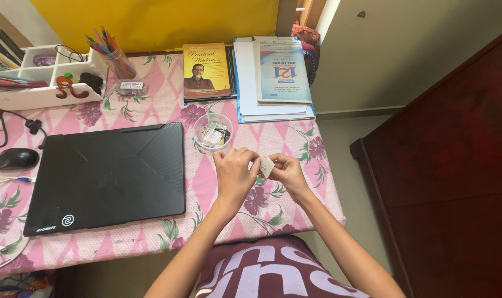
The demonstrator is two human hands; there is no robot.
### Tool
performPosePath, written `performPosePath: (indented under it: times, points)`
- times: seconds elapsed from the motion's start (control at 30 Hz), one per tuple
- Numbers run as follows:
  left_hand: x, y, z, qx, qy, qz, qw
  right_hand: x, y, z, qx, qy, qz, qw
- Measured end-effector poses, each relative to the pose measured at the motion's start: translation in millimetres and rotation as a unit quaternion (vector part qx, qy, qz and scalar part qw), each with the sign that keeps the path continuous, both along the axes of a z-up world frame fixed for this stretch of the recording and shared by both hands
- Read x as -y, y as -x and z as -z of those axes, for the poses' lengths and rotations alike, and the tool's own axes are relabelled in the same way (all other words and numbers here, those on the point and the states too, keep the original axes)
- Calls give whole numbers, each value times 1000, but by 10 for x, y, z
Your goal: The person organizes small jewelry items on a desk, placing them into a clear plastic container and a small plastic cup. They then move the containers to a shelf and retrieve a book from a backpack, briefly opening it before closing it.
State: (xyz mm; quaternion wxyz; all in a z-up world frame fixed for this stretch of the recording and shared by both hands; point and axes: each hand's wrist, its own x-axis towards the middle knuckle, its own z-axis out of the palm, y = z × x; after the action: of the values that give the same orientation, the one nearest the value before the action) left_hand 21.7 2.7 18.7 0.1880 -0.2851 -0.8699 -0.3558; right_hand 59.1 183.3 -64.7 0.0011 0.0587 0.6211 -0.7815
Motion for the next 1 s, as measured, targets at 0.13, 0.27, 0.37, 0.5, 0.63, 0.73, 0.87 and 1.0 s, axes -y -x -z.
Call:
performPosePath:
  times: [0.13,0.27,0.37,0.5,0.63,0.73,0.87,1.0]
  points:
    - [-7,29,-20,15,1,12,1000,-55,-13,-19,-8,-3,-9,1000]
    - [-41,126,-95,121,8,25,992,-110,-22,-63,-22,-9,-23,999]
    - [-43,158,-147,193,-6,18,981,-106,12,-97,-30,5,-9,999]
    - [-19,76,-116,44,-74,48,995,-139,81,-118,-48,-5,41,998]
    - [-42,37,-30,58,-29,50,997,-153,99,-124,-58,-40,39,997]
    - [-68,38,12,86,-27,42,995,-122,113,-152,-66,-53,26,996]
    - [-41,33,27,92,-48,22,994,-70,105,-199,-63,-58,43,995]
    - [8,95,-1,126,-68,5,990,-46,53,-207,-76,-71,84,991]
